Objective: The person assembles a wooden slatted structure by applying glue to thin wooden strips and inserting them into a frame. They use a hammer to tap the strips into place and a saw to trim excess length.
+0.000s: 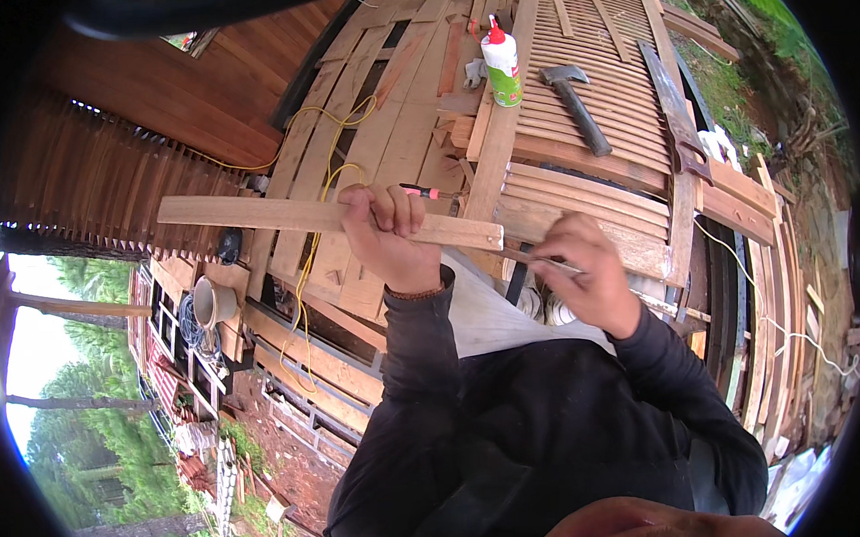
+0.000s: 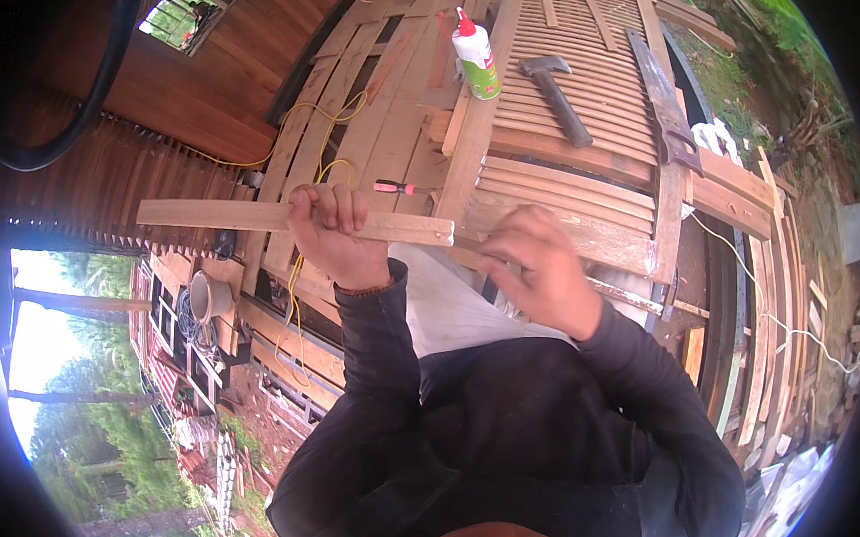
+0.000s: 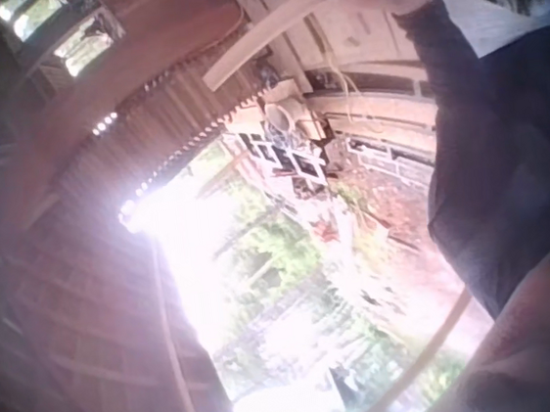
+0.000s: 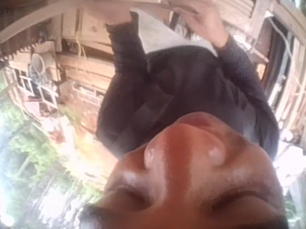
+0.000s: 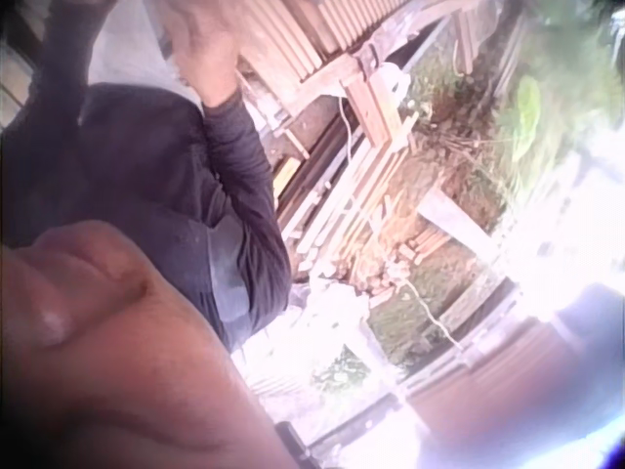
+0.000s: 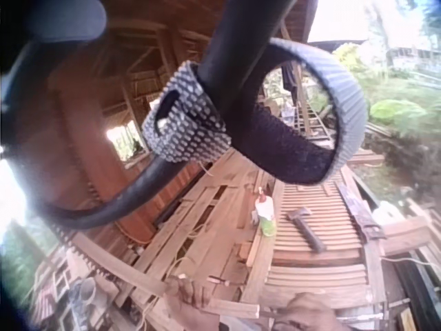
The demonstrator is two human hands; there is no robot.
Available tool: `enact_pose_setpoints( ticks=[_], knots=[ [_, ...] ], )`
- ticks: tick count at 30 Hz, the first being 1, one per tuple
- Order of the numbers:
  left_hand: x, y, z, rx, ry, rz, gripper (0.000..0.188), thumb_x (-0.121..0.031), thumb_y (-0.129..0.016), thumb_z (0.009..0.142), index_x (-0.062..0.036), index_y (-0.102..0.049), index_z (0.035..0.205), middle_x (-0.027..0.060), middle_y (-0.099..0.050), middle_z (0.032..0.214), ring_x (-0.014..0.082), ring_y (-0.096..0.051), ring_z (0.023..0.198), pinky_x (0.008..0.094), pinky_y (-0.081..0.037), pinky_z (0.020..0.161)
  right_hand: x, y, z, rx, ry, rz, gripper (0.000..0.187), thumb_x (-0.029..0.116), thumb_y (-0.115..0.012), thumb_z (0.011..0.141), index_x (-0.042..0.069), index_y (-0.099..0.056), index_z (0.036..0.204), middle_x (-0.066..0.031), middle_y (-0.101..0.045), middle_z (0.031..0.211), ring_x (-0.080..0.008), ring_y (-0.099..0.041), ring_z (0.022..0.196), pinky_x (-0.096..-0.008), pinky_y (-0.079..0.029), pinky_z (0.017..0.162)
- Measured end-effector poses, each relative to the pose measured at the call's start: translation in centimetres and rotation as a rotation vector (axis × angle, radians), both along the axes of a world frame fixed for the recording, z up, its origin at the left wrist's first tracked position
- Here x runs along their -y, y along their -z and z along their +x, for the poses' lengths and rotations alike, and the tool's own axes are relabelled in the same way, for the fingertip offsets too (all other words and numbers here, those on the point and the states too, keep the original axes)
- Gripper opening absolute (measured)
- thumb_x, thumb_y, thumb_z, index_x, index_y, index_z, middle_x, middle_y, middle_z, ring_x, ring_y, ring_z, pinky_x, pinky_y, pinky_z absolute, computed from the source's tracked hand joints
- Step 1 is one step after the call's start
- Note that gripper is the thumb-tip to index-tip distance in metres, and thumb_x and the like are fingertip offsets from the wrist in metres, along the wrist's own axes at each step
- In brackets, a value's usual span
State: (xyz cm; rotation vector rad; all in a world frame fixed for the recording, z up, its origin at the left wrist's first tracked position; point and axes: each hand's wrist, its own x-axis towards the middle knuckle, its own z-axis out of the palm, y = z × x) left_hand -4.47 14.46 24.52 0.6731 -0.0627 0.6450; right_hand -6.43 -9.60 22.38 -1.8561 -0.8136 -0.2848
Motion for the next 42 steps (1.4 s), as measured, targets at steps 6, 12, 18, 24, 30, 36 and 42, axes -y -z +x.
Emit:
enact_pose_setpoints(
  ticks=[6,12,18,24,30,36,42],
  knots=[
    [0.7,-1.2,-1.9,-0.069,-0.036,0.044,0.015,-0.018,-0.055,0.101,-0.0132,-0.046,0.090,-0.0037,-0.029,0.062,0.0090,-0.030,0.049,0.0280,-0.028,0.047,-4.5,0.0,0.6,0.132,0.001,-0.135,0.016,0.004,-0.079,0.076,0.007,-0.074,0.090,-0.0092,-0.063,0.088,-0.0320,-0.058,0.089,-0.0439,-0.045,0.089],
    [1.4,-0.7,-3.1,-0.015,-0.016,0.076,0.009,-0.008,-0.051,0.100,-0.0099,-0.047,0.092,-0.0021,-0.033,0.062,0.0089,-0.031,0.049,0.0281,-0.028,0.047,-4.8,0.3,1.0,-0.045,-0.108,-0.113,0.015,0.002,-0.074,0.071,0.008,-0.069,0.084,-0.0100,-0.063,0.086,-0.0332,-0.059,0.090,-0.0434,-0.043,0.089],
    [2.6,1.3,-3.1,0.042,0.061,0.257,0.005,-0.006,-0.053,0.099,-0.0077,-0.048,0.098,-0.0017,-0.034,0.064,0.0092,-0.033,0.050,0.0286,-0.029,0.048,-5.0,2.0,0.8,0.027,-0.064,-0.230,0.015,0.006,-0.072,0.069,0.007,-0.063,0.082,-0.0127,-0.061,0.085,-0.0357,-0.059,0.091,-0.0452,-0.042,0.091],
    [2.8,4.1,-2.6,-0.012,-0.126,0.704,0.004,-0.002,-0.051,0.100,-0.0059,-0.049,0.100,-0.0011,-0.043,0.069,0.0084,-0.040,0.057,0.0278,-0.034,0.052,-4.6,2.1,0.3,-0.104,-0.092,-0.151,0.014,0.002,-0.067,0.071,0.005,-0.059,0.082,-0.0141,-0.060,0.085,-0.0364,-0.058,0.090,-0.0431,-0.042,0.088],
    [-1.2,8.7,-1.6,-0.178,-0.150,0.654,0.006,-0.003,-0.055,0.099,-0.0085,-0.054,0.100,-0.0022,-0.045,0.075,0.0085,-0.046,0.065,0.0259,-0.040,0.059,-1.9,0.2,1.4,-0.197,-0.166,0.157,0.014,-0.005,-0.054,0.073,0.002,-0.051,0.085,-0.0136,-0.055,0.082,-0.0309,-0.055,0.078,-0.0380,-0.046,0.076],
    [-2.2,0.7,-0.2,-0.236,-0.117,-0.119,0.017,-0.024,-0.053,0.103,-0.0133,-0.051,0.089,-0.0053,-0.031,0.064,0.0069,-0.031,0.051,0.0259,-0.029,0.045,2.2,1.5,2.0,-0.417,-0.049,0.416,0.017,0.000,-0.062,0.091,0.005,-0.048,0.084,-0.0044,-0.054,0.088,-0.0146,-0.051,0.083,-0.0293,-0.043,0.077],
    [-4.6,1.0,-0.2,-0.023,0.005,-0.185,0.019,-0.022,-0.060,0.099,-0.0120,-0.051,0.086,-0.0046,-0.030,0.063,0.0073,-0.029,0.050,0.0240,-0.027,0.043,4.9,2.6,1.3,-0.472,0.098,0.274,0.012,-0.005,-0.070,0.091,0.001,-0.060,0.092,-0.0058,-0.063,0.096,-0.0143,-0.059,0.093,-0.0279,-0.046,0.088]
  ],
)
